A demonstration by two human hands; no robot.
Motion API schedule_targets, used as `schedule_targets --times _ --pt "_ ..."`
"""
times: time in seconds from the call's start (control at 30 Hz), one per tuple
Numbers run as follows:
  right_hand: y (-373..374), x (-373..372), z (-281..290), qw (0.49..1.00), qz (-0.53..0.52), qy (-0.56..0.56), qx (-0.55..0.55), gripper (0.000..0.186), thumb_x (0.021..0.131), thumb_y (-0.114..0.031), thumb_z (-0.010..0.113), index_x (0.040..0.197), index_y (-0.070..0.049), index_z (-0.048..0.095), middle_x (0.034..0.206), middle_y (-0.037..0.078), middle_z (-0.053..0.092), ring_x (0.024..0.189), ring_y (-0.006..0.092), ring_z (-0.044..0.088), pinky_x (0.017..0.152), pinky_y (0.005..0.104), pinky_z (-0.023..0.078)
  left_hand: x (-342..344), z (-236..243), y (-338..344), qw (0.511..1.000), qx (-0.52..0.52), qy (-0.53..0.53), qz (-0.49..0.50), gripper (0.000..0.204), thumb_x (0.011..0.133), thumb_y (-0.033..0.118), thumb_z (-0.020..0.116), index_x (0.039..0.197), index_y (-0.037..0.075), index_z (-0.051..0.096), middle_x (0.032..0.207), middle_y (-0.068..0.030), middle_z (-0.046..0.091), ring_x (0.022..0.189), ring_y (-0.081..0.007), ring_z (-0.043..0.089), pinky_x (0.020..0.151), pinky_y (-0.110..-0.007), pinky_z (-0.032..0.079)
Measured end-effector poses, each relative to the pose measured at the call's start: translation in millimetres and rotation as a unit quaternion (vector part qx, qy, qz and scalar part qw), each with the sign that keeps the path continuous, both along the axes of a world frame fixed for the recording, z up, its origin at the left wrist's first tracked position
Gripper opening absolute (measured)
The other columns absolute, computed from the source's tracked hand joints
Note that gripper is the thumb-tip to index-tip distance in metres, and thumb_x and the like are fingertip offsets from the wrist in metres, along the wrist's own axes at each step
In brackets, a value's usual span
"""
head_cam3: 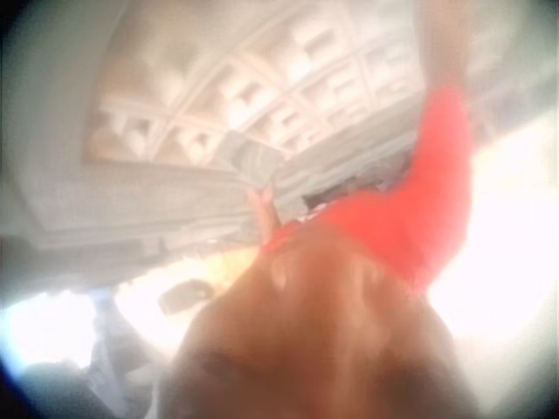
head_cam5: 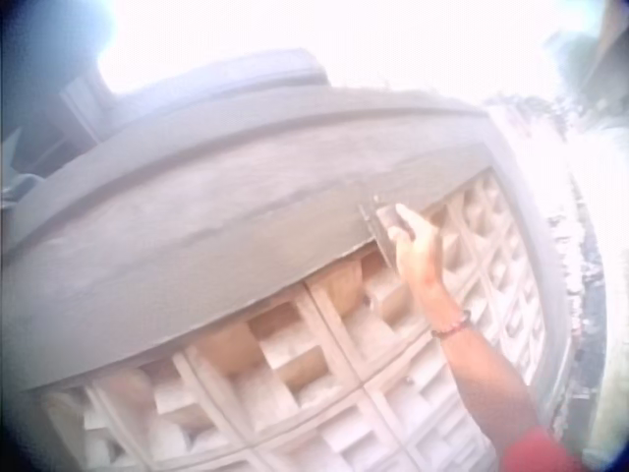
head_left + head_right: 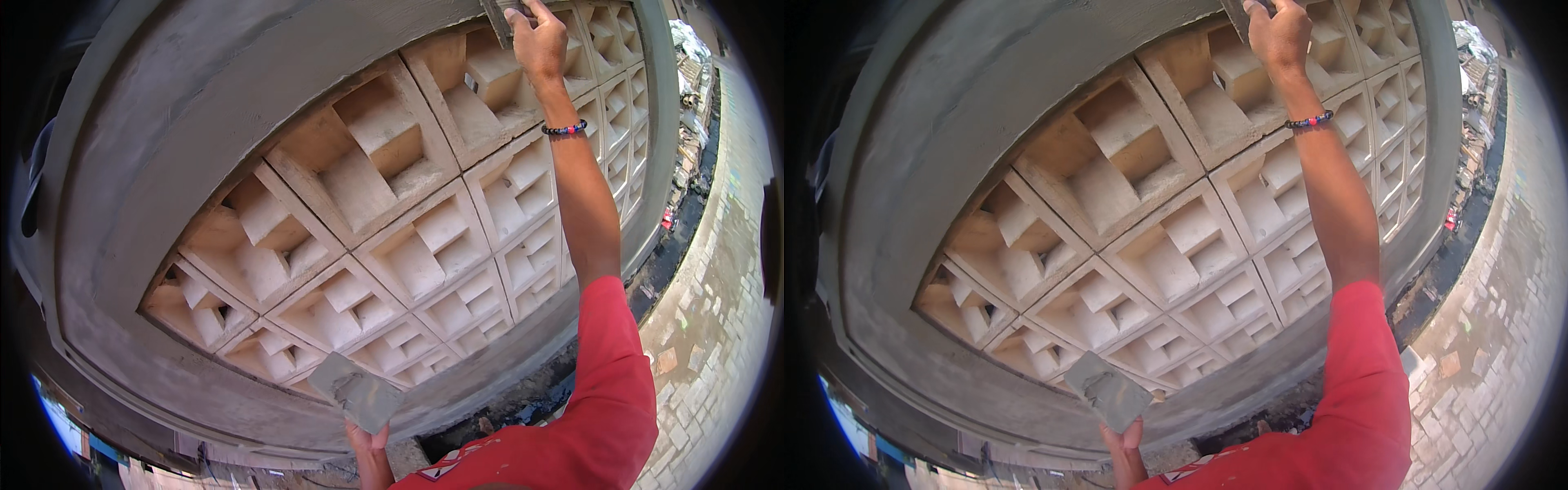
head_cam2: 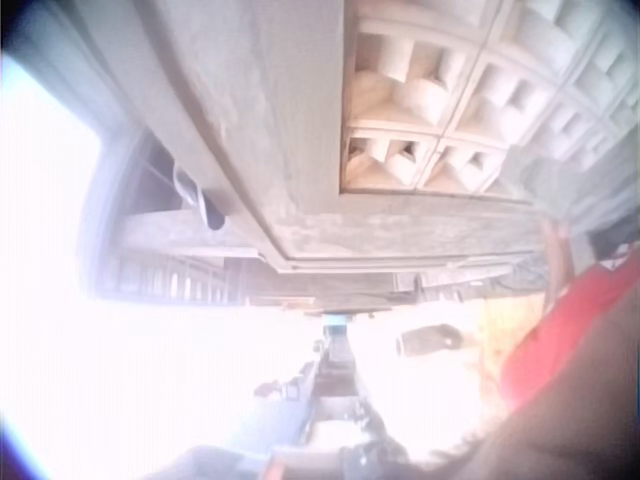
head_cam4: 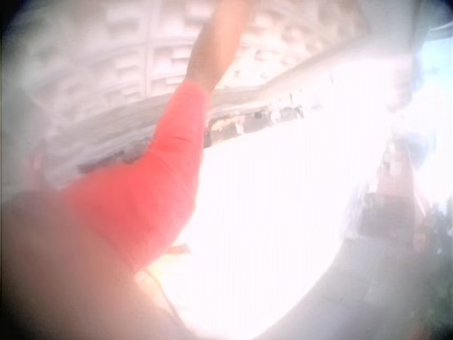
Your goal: The person scoops cement from a bucket and applies it to a decorative ceiling using a trowel and a smaller finishing tool. They repeatedly smooth and shape the cement along the ceiling's grid pattern.
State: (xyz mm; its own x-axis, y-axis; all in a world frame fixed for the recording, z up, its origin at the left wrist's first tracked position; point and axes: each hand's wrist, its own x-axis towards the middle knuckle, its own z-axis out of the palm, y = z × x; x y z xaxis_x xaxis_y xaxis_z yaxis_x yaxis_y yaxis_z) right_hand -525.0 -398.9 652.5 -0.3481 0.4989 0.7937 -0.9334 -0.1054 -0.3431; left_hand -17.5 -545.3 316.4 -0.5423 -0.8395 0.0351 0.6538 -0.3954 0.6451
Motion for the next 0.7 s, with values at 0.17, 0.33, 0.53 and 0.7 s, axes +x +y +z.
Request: schedule_targets --times 0.17,0.33,0.53,0.7 --pt "-50.3 97.5 2.3 0.994 0.053 0.09 0.032 0.034 0.078 -0.003 0.054 0.11 0.009 0.056 0.106 0.025 0.06 0.103 0.0317 0.057 0.09 0.0344 0.044 15.6 5.7 -1.1 1.0 0.02 0.012 0.009 0.038 0.083 0.025 0.054 0.115 0.005 0.054 0.117 -0.0078 0.058 0.11 -0.0227 0.053 0.099 -0.039 0.036" --pt "-112.8 185.0 -10.1 0.98 0.063 0.17 0.079 0.037 0.075 -0.003 0.056 0.112 0.002 0.056 0.09 0.015 0.06 0.079 0.0347 0.054 0.073 0.0392 0.045 36.2 0.0 -10.8 1.0 -0.009 0.014 0.002 0.042 0.085 0.028 0.054 0.119 0.004 0.052 0.122 -0.0085 0.055 0.114 -0.0238 0.049 0.102 -0.04 0.033" --pt "-96.4 215.0 -34.8 0.921 0.37 0.122 -0.008 0.037 0.083 -0.003 0.052 0.119 0.004 0.05 0.097 0.016 0.062 0.088 0.026 0.061 0.074 0.0327 0.051 50.4 14.4 -10.8 0.997 0.031 0.064 0.007 0.032 0.085 0.016 0.05 0.114 0.003 0.054 0.117 -0.0101 0.057 0.108 -0.0227 0.054 0.095 -0.037 0.042" --pt "-52.8 105.8 -57.7 0.809 0.548 0.025 -0.214 0.041 0.091 -0.003 0.041 0.131 -0.001 0.034 0.118 0.011 0.052 0.102 0.0232 0.056 0.084 0.039 0.052 62.4 11.5 -17.4 0.999 0.022 0.037 0.007 0.033 0.086 0.018 0.05 0.115 0.003 0.053 0.117 -0.0102 0.057 0.108 -0.0226 0.054 0.095 -0.037 0.042"
